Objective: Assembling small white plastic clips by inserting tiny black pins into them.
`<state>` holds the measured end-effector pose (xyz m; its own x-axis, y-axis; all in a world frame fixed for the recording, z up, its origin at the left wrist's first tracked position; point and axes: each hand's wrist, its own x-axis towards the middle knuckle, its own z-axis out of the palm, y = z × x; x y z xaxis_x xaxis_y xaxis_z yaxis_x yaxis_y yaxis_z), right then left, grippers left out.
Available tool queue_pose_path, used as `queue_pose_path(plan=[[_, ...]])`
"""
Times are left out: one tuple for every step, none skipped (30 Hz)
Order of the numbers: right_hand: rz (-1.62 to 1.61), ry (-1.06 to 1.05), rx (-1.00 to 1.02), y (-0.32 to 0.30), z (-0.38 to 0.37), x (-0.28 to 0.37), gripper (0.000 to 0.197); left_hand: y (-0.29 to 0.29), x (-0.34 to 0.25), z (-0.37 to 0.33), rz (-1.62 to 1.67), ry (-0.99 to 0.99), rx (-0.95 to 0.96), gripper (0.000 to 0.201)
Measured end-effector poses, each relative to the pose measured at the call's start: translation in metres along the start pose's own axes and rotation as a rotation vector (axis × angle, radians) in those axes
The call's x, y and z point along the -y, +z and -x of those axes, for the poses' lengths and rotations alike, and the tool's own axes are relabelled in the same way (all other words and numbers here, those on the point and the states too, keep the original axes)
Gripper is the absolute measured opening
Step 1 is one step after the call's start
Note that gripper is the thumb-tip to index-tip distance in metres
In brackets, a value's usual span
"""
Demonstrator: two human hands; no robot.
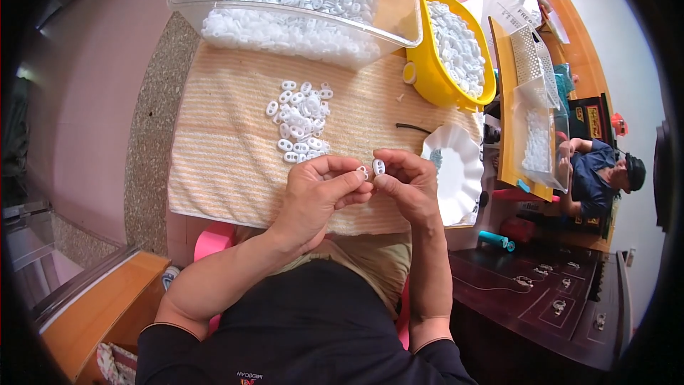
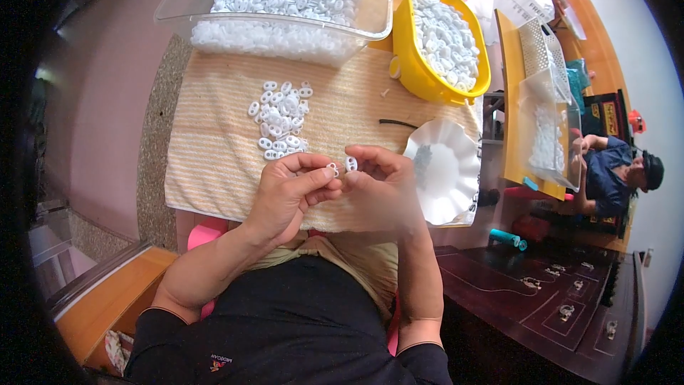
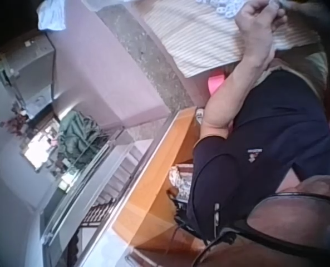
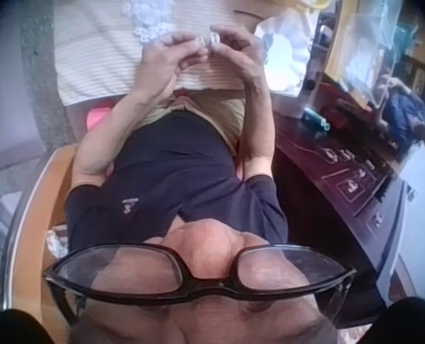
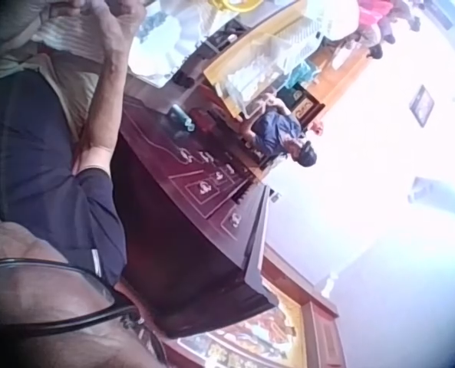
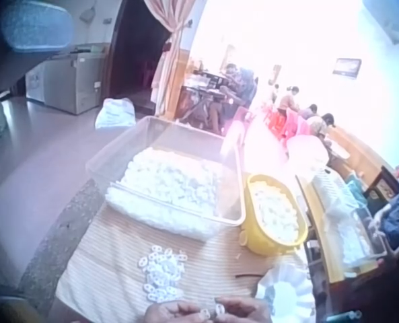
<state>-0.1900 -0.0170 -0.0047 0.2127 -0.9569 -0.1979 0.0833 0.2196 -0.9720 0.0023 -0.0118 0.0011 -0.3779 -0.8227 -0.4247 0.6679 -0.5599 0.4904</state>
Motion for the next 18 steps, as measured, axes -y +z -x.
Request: queue_pose_path(plan=[[0.005,-0.005,-0.001,-0.0001,-0.0003,-0.0007,0.034,-0.0007,0.0008,-0.0006,-0.007,-0.004,0.006,0.014],[0.010,-0.010,-0.002,0.0001,-0.0004,-0.0010,0.034,-0.0010,0.0013,-0.0008,-0.013,-0.008,0.013,0.014],[0.009,-0.008,-0.001,0.0005,-0.0004,-0.0009,0.034,-0.0012,0.0014,-0.0006,-0.012,-0.008,0.011,0.014],[-0.001,-0.015,0.006,0.0010,-0.0003,-0.0005,0.034,-0.0014,0.0014,-0.0004,-0.014,-0.010,0.011,0.014],[-0.012,-0.021,0.013,0.0012,-0.0004,-0.0010,0.033,-0.0021,0.0020,-0.0008,-0.015,-0.013,0.010,0.014],[-0.013,-0.019,0.014,0.0015,-0.0005,-0.0012,0.033,-0.0025,0.0022,-0.0009,-0.014,-0.013,0.008,0.014],[-0.007,-0.020,0.013,0.0019,-0.0006,-0.0013,0.033,-0.0027,0.0021,-0.0010,-0.014,-0.017,0.004,0.014],[-0.001,-0.023,0.010,0.0018,-0.0001,-0.0006,0.034,-0.0020,0.0018,-0.0008,-0.014,-0.022,0.002,0.015],[-0.001,-0.022,0.009,0.0009,0.0004,-0.0010,0.034,-0.0015,0.0016,-0.0007,-0.014,-0.022,0.002,0.015],[-0.017,-0.026,0.012,-0.0006,0.0008,-0.0021,0.034,-0.0011,0.0014,-0.0007,-0.015,-0.024,0.003,0.015],[-0.034,-0.029,0.015,-0.0014,0.0008,-0.0030,0.034,-0.0009,0.0012,-0.0006,-0.017,-0.025,0.003,0.015],[-0.034,-0.029,0.015,-0.0014,0.0008,-0.0033,0.034,-0.0008,0.0010,-0.0005,-0.017,-0.025,0.003,0.015],[-0.049,-0.041,0.021,-0.0014,0.0008,-0.0036,0.034,-0.0006,0.0009,-0.0004,-0.017,-0.025,0.002,0.015],[-0.064,-0.053,0.028,-0.0014,0.0007,-0.0039,0.034,-0.0007,0.0008,-0.0003,-0.018,-0.025,0.000,0.015],[-0.064,-0.052,0.028,-0.0013,0.0007,-0.0039,0.034,-0.0010,0.0011,-0.0004,-0.017,-0.025,-0.001,0.015],[-0.049,-0.043,0.030,-0.0013,0.0007,-0.0036,0.034,-0.0014,0.0015,-0.0005,-0.018,-0.024,-0.001,0.015],[-0.033,-0.035,0.031,-0.0011,0.0007,-0.0034,0.034,-0.0018,0.0019,-0.0007,-0.019,-0.023,-0.001,0.015],[-0.033,-0.034,0.032,-0.0007,0.0007,-0.0032,0.034,-0.0023,0.0023,-0.0009,-0.019,-0.024,-0.001,0.015]])
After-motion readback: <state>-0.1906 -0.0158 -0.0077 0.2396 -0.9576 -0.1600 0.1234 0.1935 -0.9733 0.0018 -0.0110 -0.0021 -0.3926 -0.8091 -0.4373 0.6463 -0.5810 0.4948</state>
